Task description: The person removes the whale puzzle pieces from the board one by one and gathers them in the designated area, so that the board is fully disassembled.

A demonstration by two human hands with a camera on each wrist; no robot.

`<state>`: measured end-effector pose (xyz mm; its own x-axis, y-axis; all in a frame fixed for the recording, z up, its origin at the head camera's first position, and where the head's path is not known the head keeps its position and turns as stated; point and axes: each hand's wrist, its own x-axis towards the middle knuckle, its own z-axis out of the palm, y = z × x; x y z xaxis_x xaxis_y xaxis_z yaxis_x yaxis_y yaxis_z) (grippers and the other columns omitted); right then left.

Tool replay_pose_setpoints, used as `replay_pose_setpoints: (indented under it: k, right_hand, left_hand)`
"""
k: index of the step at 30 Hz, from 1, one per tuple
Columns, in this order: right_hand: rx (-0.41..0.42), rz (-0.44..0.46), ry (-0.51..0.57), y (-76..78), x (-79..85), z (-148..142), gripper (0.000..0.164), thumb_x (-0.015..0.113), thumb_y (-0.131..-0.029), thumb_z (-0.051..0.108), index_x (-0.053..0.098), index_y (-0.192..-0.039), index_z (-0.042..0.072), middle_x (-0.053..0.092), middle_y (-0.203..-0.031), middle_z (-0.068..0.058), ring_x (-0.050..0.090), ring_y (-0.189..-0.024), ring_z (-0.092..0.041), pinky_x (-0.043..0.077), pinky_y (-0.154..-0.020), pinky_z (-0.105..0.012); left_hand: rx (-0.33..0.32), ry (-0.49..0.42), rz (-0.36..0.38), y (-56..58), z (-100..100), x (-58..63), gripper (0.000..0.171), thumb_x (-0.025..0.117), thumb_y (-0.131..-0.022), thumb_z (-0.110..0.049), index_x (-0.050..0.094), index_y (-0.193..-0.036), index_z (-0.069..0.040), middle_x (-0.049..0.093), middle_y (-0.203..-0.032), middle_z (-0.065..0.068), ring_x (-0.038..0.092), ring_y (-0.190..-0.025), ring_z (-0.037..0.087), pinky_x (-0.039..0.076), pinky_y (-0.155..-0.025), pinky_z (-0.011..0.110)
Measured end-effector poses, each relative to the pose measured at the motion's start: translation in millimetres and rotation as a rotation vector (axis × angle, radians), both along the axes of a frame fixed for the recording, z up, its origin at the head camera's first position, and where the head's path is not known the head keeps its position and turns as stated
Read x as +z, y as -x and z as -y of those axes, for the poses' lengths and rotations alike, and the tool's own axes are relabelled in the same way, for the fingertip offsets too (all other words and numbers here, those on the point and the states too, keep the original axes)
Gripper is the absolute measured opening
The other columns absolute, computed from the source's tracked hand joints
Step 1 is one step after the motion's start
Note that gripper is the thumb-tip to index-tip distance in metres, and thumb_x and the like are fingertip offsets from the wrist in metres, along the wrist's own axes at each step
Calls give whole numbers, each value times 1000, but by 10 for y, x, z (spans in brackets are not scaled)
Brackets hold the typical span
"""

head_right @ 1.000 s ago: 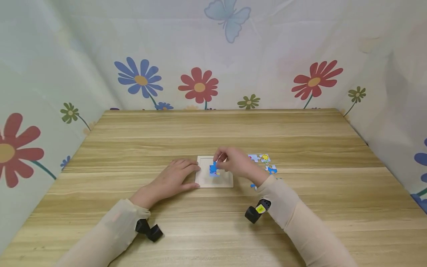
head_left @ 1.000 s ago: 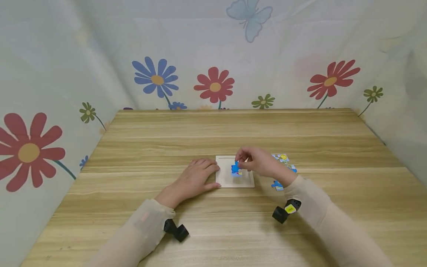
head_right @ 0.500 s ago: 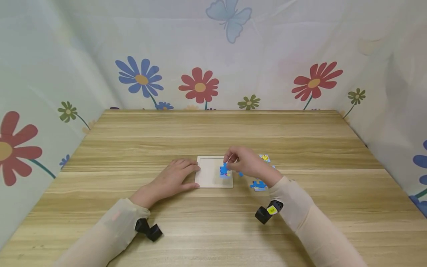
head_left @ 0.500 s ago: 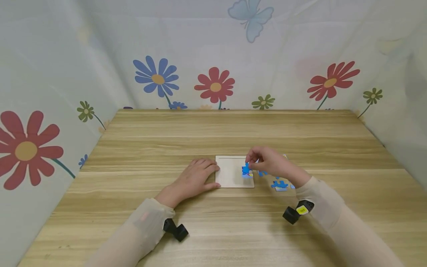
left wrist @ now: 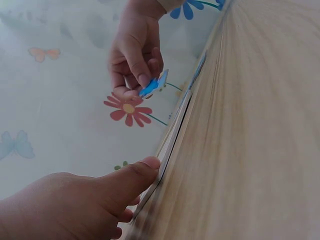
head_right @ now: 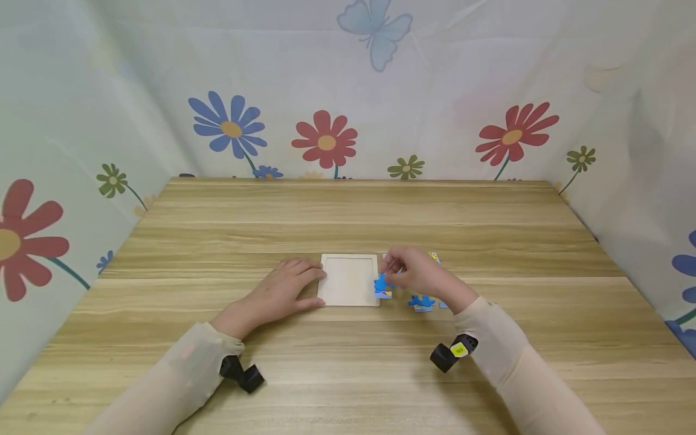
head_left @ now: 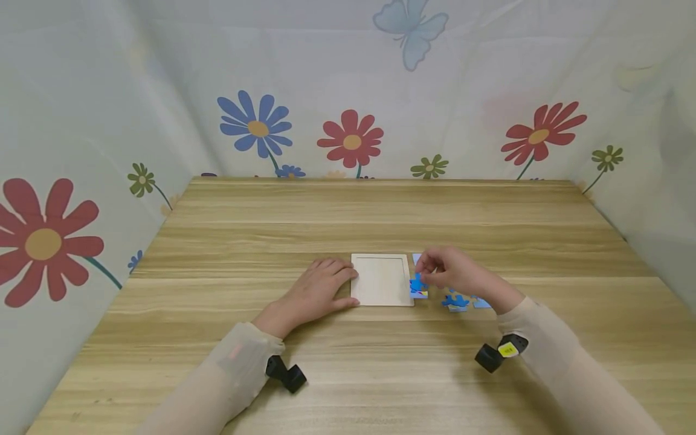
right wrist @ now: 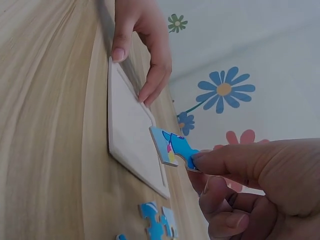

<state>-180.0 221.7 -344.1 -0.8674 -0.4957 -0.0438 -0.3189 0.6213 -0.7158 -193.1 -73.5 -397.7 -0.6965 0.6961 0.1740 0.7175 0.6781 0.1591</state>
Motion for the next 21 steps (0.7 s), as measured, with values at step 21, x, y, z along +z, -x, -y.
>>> replay_pose_setpoints:
  k: [21]
  right_hand:
    - [-5, 47, -55, -53, -208, -159, 6, 63, -88, 2, 61, -94, 3, 58, -80, -3, 49, -67, -10, 44, -58, -20]
  left_hand:
    - [0, -6, 7, -3, 5, 10, 55, 64, -87, -50, 60, -125, -10, 57, -132, 8, 50, -126, 28, 35, -110, 46]
